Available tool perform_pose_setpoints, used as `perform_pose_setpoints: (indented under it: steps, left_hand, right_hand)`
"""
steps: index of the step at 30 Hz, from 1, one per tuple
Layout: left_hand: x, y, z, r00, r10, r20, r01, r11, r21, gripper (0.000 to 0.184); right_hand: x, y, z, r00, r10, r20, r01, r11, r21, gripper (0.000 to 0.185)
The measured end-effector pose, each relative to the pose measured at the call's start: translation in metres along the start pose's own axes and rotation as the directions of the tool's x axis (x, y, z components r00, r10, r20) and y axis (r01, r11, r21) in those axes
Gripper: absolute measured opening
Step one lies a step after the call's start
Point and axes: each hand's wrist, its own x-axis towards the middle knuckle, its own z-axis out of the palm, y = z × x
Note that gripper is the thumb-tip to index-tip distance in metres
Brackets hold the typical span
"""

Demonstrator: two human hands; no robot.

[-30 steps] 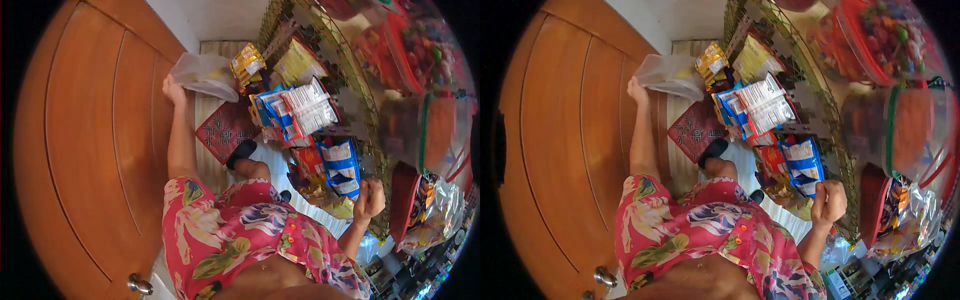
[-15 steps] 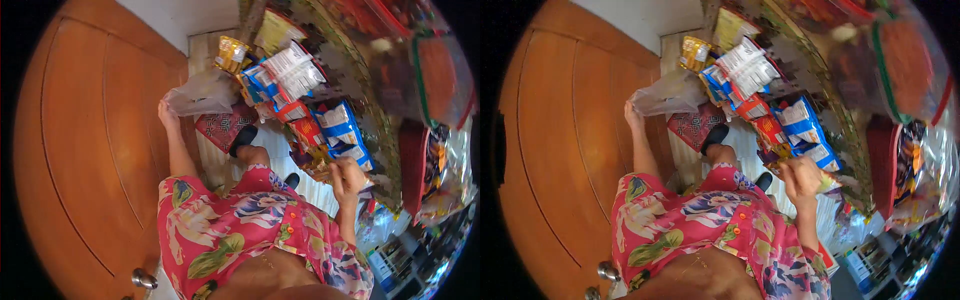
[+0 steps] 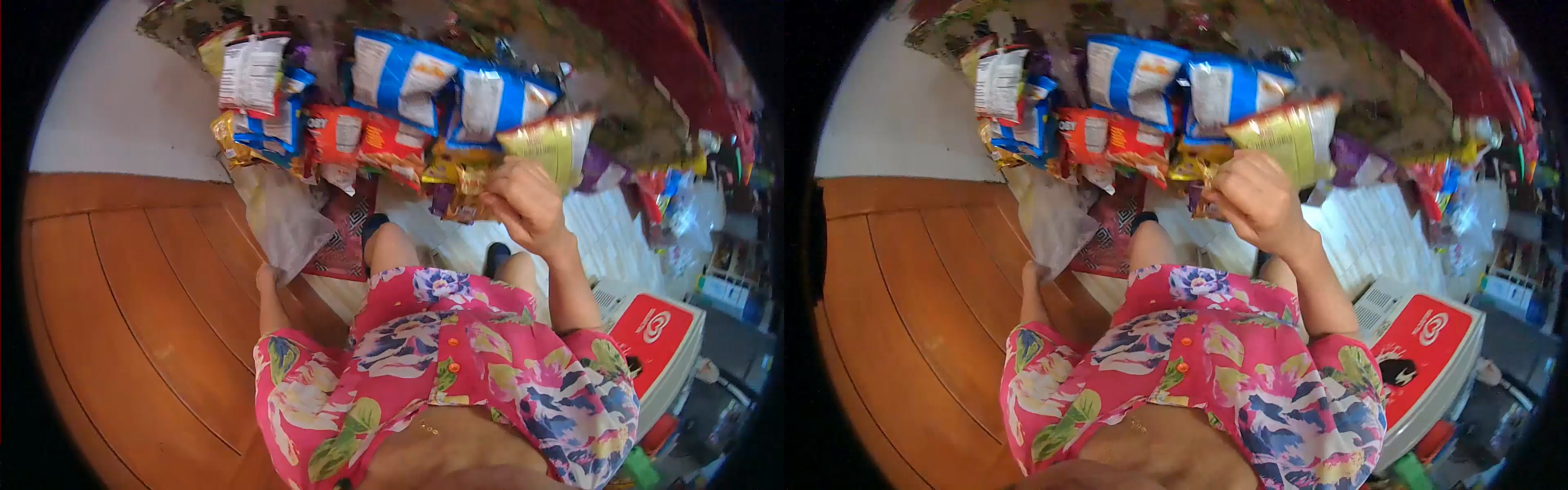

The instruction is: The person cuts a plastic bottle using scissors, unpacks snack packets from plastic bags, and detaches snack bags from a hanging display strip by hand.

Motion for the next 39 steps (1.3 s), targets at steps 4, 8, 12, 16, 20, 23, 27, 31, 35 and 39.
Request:
perform_pose_setpoints:
  steps: [4,8,12,16,20,23,27,31,35,39]
  left_hand:
    - [-0.013,-0.003,-0.038,0.996,-0.072,0.045,0.078,0.566,-0.821,0.032]
    - [-0.043,-0.001,-0.074,0.99,0.14,-0.001,-0.006,0.031,-0.999,0.036]
    - [-0.07,0.014,-0.086,0.949,0.308,-0.07,-0.056,-0.054,-0.997,0.035]
    - [-0.09,0.025,-0.089,0.887,0.44,-0.141,-0.026,-0.258,-0.966,0.037]
    - [-0.115,0.047,-0.084,0.83,0.501,-0.245,-0.061,-0.356,-0.933,0.035]
    - [-0.146,0.057,-0.081,0.797,0.517,-0.313,-0.147,-0.336,-0.93,0.036]
    - [-0.184,0.06,-0.082,0.741,0.5,-0.448,-0.279,-0.378,-0.883,0.037]
    - [-0.284,0.084,-0.102,0.639,0.432,-0.637,-0.46,-0.45,-0.766,0.038]
    - [-0.363,0.096,-0.114,0.591,0.107,-0.8,-0.651,-0.522,-0.551,0.036]
    - [-0.378,0.102,-0.12,0.009,-0.264,-0.964,-0.991,-0.13,0.027,0.04]
  right_hand:
    - [-0.062,0.009,0.017,0.978,0.094,-0.187,-0.092,0.996,0.022,0.009]
    - [-0.106,0.03,0.042,0.962,0.226,-0.152,-0.222,0.974,0.042,0.008]
    - [-0.122,0.043,0.054,0.964,0.252,-0.081,-0.253,0.968,0.004,0.01]
    - [-0.12,0.057,0.062,0.955,0.293,0.047,-0.289,0.954,-0.076,0.018]
    - [-0.11,0.065,0.08,0.98,0.185,0.078,-0.183,0.983,-0.03,0.021]
    - [-0.113,0.068,0.09,0.945,0.304,0.118,-0.319,0.937,0.141,0.019]
    - [-0.12,0.071,0.109,0.884,0.442,0.152,-0.465,0.794,0.393,0.02]
    - [-0.107,0.061,0.119,0.911,0.402,0.089,-0.389,0.77,0.505,0.021]
    - [-0.071,0.046,0.128,0.923,0.383,0.027,-0.271,0.601,0.752,0.022]
    - [-0.033,0.032,0.131,0.922,0.387,0.027,-0.139,0.263,0.955,0.016]
